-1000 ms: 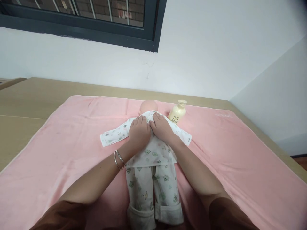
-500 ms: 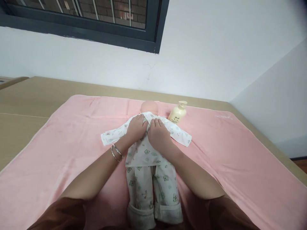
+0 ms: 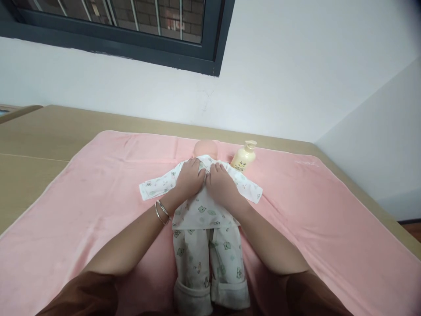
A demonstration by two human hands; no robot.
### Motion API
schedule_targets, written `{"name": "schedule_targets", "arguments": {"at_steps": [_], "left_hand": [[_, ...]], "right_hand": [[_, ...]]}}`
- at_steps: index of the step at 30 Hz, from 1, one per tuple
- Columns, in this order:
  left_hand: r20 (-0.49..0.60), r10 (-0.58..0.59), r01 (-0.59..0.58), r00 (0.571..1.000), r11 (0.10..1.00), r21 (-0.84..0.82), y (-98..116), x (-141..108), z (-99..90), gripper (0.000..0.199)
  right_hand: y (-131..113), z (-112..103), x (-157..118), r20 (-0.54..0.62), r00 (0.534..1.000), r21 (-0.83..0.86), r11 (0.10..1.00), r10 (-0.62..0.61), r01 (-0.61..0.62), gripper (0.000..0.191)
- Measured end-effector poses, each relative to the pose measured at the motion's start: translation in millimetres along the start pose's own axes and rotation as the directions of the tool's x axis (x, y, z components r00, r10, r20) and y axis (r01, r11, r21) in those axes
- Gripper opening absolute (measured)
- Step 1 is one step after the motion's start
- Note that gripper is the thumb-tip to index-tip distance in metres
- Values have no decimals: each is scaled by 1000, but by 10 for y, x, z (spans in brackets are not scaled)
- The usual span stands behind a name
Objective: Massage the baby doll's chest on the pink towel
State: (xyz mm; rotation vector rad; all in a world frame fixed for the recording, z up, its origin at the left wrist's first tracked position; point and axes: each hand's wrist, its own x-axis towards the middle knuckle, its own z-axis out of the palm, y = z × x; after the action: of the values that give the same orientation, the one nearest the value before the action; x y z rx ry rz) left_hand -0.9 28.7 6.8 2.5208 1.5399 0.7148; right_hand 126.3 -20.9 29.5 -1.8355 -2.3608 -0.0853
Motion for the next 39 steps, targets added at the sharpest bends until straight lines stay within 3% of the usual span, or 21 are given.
{"name": "schedule_targets", "arguments": {"at_steps": [4,7,10,14,16,19,23,27,32,36,39], "left_hand": [[-12,90,-89,996,992,92,37,-57,34,35],[-74,131,-117,989,977,176,170,-200,112,41],[-113,131,-104,985,970,219,226,-256,141,44],[16,224,-223,974,955,197,83,-117,56,36],[59,157,-165,986,973,160,-5,-31,14,35],[30,97,-100,995,981,165,-43,-1,15,37],[-19,105,-100,994,980,174,87,-150,97,44],[-30,90,-85,995,985,152,209,-258,132,50],[23,185,-186,982,979,78,63,-90,31,39],[48,44,-40,998,997,-72,-77,59,-32,26],[23,21,-20,999,999,-38,-22,22,-29,25]], "right_hand": [[70,-40,23,16,998,25,998,-55,55,40],[222,-23,163,24,998,178,982,66,-69,36],[261,11,229,8,993,176,977,118,-118,39],[102,-2,103,11,999,69,996,49,-50,43],[23,-28,20,11,1000,69,997,27,-27,44],[10,-58,-9,12,999,100,995,30,-31,44],[173,-38,138,52,997,206,977,53,-63,38],[274,25,241,-9,998,204,977,69,-66,38],[135,3,118,27,997,164,984,67,-71,43],[57,-52,45,44,997,174,983,56,-63,47],[134,-24,116,32,998,219,973,62,-67,46]]}}
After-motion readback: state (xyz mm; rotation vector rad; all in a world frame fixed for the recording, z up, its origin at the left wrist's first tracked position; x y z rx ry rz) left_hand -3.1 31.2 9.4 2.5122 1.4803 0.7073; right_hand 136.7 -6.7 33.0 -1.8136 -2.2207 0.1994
